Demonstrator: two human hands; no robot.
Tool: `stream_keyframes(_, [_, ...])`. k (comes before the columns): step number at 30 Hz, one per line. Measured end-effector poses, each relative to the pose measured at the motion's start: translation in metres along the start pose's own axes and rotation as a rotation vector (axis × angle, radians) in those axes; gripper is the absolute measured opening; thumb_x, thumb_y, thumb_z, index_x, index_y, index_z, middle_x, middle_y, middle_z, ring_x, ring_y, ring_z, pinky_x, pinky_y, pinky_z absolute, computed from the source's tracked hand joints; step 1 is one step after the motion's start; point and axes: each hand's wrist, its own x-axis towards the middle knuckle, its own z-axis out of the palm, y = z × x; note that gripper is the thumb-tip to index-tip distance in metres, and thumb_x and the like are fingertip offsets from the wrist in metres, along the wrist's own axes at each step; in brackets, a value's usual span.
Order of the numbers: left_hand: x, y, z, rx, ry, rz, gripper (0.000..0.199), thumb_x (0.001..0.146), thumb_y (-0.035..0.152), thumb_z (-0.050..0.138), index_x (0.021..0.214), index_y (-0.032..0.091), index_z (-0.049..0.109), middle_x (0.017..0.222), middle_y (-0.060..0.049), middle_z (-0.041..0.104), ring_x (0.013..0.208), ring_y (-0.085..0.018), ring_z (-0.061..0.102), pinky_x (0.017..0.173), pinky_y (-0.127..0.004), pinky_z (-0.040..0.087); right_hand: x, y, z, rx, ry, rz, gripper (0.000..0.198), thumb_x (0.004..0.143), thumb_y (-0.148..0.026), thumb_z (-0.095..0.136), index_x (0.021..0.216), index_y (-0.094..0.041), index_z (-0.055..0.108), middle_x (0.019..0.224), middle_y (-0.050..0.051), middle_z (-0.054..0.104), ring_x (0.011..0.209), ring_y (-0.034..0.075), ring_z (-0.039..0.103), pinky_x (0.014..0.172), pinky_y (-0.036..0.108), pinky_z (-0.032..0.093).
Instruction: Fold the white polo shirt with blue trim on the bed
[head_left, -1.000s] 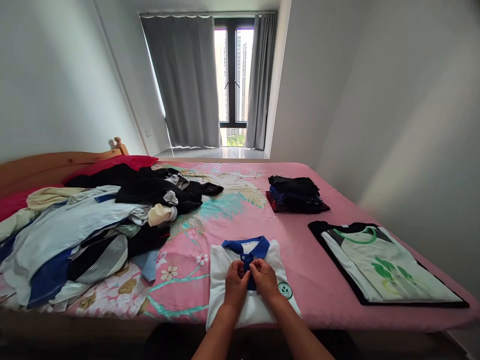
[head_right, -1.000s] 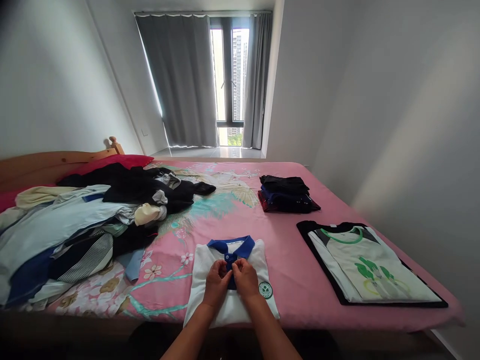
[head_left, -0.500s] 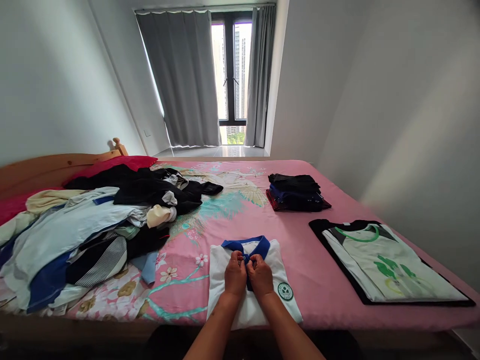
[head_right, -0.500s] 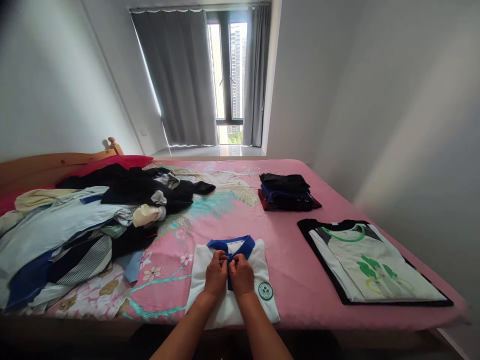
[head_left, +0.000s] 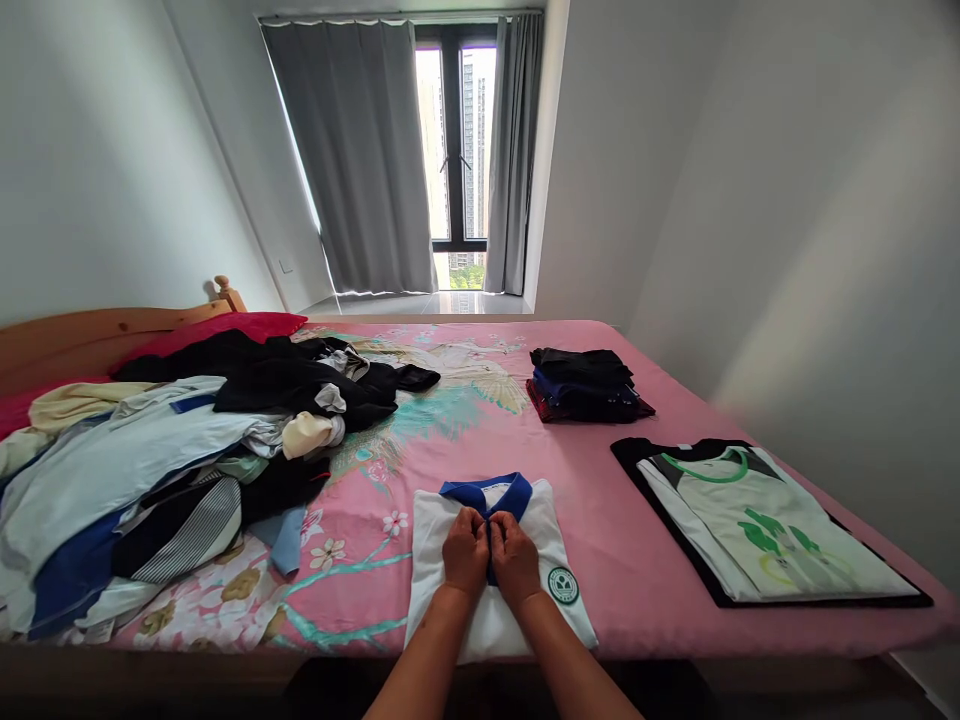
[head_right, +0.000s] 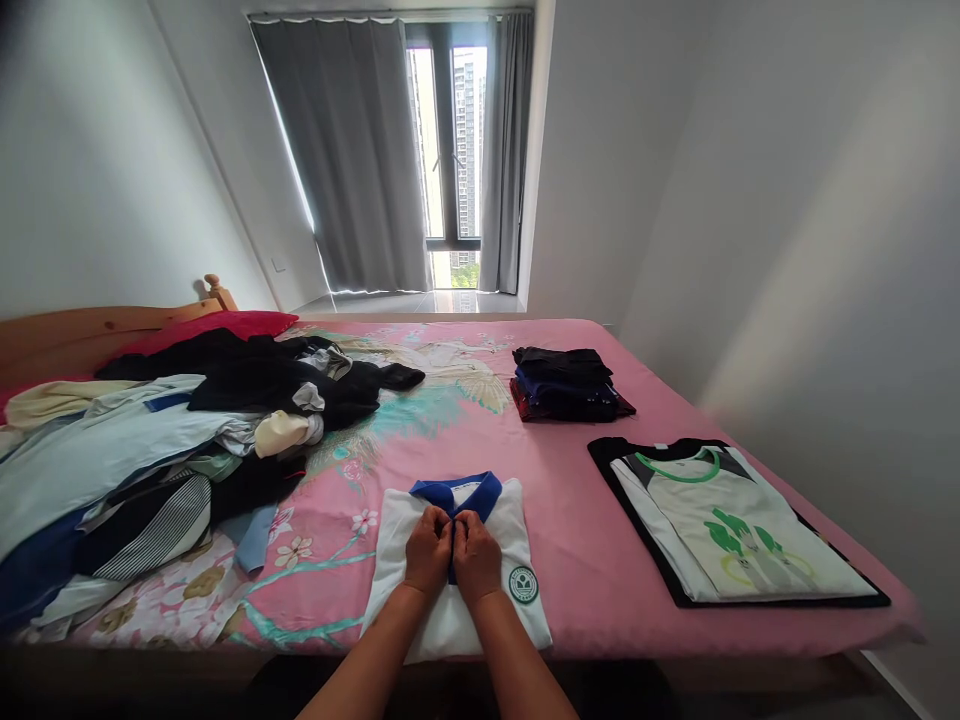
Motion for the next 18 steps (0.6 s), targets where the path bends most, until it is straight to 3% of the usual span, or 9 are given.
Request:
stream_keyframes(7, [-0.002, -0.004, 0.001, -0.072, 0.036, 0.078, 0.01, 0.072, 0.013, 0.042, 0.07, 0.023, 0.043, 0.067, 0.001, 0.048, 0.065, -0.016, 0.049, 0.066, -0.026, 0.038, 0.0, 0.004, 0.004, 0.058, 0.079, -0.133, 0.024, 0.092, -0.029, 0.036, 0.092, -0.019, 0.058, 0.091, 0.006, 0.059, 0.086, 0.015, 0.056, 0.081, 0.028, 0.044])
stream_keyframes(18, [0.0, -0.014, 0.005, -0.164, 0.021, 0.118, 0.014, 0.077, 0.019, 0.042, 0.063, 0.022, 0.042, 0.064, 0.001, 0.047, 0.062, -0.015, 0.046, 0.062, -0.026, 0.037, 0.004, 0.013, 0.01, 0.056, 0.135, -0.101, 0.014, 0.084, -0.021, 0.046, 0.085, -0.019, 0.059, 0.084, 0.005, 0.059, 0.08, 0.018, 0.056, 0.075, 0.031, 0.047])
